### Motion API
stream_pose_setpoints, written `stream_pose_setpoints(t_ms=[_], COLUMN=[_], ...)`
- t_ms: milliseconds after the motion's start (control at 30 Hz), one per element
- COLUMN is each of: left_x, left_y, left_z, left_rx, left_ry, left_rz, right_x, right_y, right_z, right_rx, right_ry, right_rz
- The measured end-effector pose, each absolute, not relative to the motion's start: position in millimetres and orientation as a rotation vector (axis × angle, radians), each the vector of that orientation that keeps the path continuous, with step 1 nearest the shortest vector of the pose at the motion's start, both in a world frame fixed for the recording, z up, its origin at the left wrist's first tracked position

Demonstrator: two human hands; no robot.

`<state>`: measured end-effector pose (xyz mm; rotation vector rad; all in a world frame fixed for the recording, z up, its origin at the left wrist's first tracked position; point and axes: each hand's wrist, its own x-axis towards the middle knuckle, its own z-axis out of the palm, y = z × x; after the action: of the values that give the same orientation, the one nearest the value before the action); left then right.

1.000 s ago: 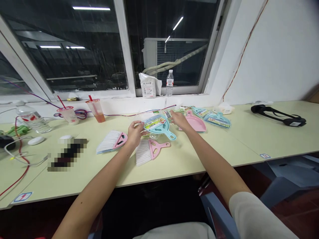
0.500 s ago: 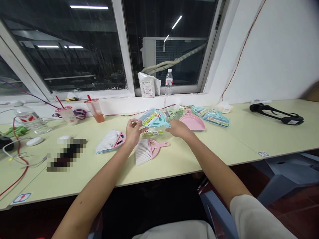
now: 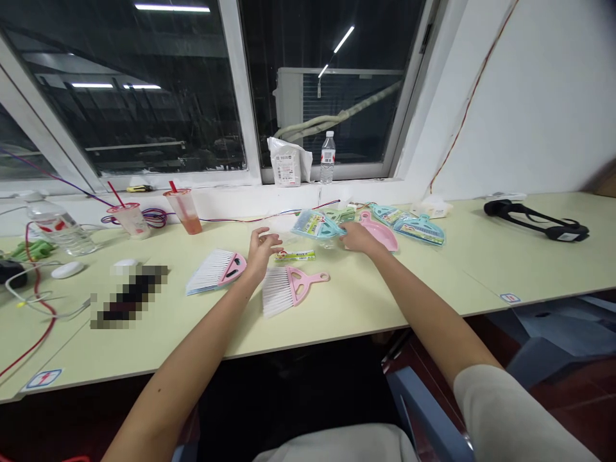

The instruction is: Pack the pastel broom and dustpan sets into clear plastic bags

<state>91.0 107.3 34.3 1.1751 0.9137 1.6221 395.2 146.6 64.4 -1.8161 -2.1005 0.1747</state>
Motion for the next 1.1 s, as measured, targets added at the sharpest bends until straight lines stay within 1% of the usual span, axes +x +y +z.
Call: stream_pose_setpoints(t_ms=[133,267,400,500,667,800,833,867,967,1033,1100], left_x=[88.8,97.3,104.0,103.4,103.0,103.2,102.5,101.5,97.2,94.6,93.0], left_y=[111.8,105.8,95.6,93.3,98.7,102.6,103.3,104.0,106.4,108.5,110.4], left_z=[30.3,31.5,41.3,48.6,48.6,45.6,45.7,46.0,47.2,46.9,45.6], left_rx=[1.314,1.413,1.048,0.764,0.624,0.572,0.565,0.557,0.539,0.528,0.519], left_ry=[0.994,0.983,0.869,0.830,0.865,0.904,0.905,0.901,0.877,0.865,0.856], left_rz=[1.673,1.627,1.360,1.177,1.211,1.281,1.297,1.312,1.356,1.391,1.412], right_x=[426.5,436.6,413.3,387.3,362.8,380.8,392.7,407.6,462.5,497.8,523.3], right_y=[157.2,152.1,133.3,123.7,120.0,129.3,135.6,143.6,174.3,194.7,210.6], right_z=[66.0,63.5,58.3,55.5,54.3,60.0,62.0,63.8,64.9,60.7,53.5], right_rx=[-1.793,-1.675,-1.419,-1.317,-1.262,-1.221,-1.247,-1.301,-1.642,-1.953,-2.128], right_ry=[-2.075,-2.107,-2.255,-2.355,-2.407,-2.285,-2.204,-2.086,-1.698,-1.555,-1.587], right_rz=[0.130,0.155,0.184,0.203,0.267,0.435,0.433,0.355,0.091,0.084,0.182])
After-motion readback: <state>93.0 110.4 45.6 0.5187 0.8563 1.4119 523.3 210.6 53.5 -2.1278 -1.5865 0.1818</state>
